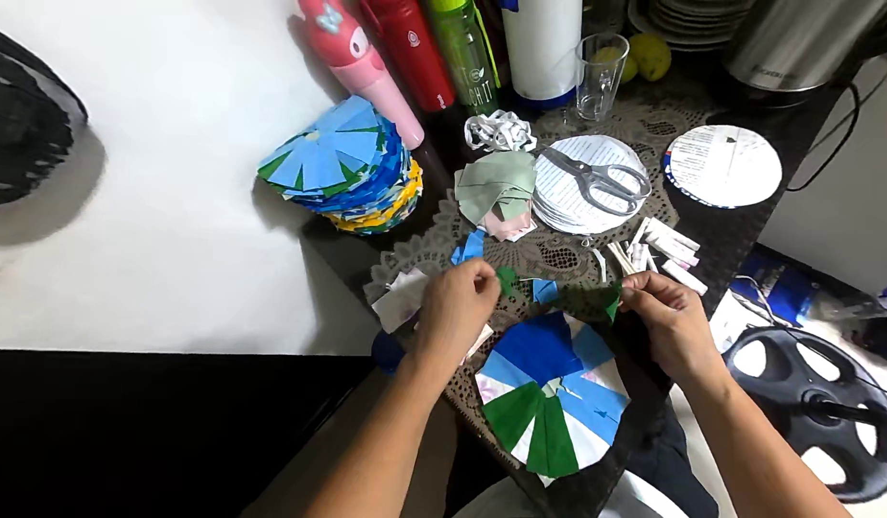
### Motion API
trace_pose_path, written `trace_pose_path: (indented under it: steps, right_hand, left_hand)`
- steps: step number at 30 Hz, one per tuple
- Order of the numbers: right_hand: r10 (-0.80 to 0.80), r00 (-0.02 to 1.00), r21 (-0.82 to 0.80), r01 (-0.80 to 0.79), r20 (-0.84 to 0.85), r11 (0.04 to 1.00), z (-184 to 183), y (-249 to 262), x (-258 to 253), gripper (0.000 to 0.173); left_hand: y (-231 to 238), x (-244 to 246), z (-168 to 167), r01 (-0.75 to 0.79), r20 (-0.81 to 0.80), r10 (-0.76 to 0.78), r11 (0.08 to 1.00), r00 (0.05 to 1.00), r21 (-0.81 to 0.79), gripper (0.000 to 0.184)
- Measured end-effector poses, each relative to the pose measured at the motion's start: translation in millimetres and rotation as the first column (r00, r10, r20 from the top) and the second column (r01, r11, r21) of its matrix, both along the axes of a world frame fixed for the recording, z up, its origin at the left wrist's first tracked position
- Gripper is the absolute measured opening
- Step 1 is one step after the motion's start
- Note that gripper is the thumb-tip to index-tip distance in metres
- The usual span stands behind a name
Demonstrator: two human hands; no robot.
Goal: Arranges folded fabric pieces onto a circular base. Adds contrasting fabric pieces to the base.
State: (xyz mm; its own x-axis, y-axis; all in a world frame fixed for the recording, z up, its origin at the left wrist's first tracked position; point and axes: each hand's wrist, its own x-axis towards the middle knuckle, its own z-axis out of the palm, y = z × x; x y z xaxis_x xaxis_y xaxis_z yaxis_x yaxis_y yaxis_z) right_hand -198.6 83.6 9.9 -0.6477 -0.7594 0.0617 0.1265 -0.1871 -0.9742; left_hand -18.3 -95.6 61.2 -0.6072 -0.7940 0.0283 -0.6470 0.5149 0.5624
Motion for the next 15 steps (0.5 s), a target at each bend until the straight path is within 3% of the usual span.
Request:
trace_pose_path:
  steps: [3,7,11,15]
  right_hand:
    - [0.011,0.997,-0.016,-0.010,0.076,1.000,6,1,5,0.020]
    - [0.010,0.982,-0.041,-0.002,0.188,0.999,17,2,21,0.021]
    - [0.054,0.933,-0.099,-0.020,0.357,0.995,28,6,37,0.024]
    - [0.106,0.880,-0.144,-0.044,0.463,0.989,32,10,45,0.027]
  left_hand:
    - [15,7,-3,0.110,0.000,-0.112,0.982,0.994,-0.155,0.028]
    - [69,1,-20,0.250,-0.339,-0.374,0.900,0.863,-0.356,0.026]
    - [90,-16,-37,0.167,-0.387,-0.492,0.759,0.780,-0.630,0.025]
    - [88,-24,-35,0.115,-0.451,-0.503,0.752,0.737,-0.649,0.008]
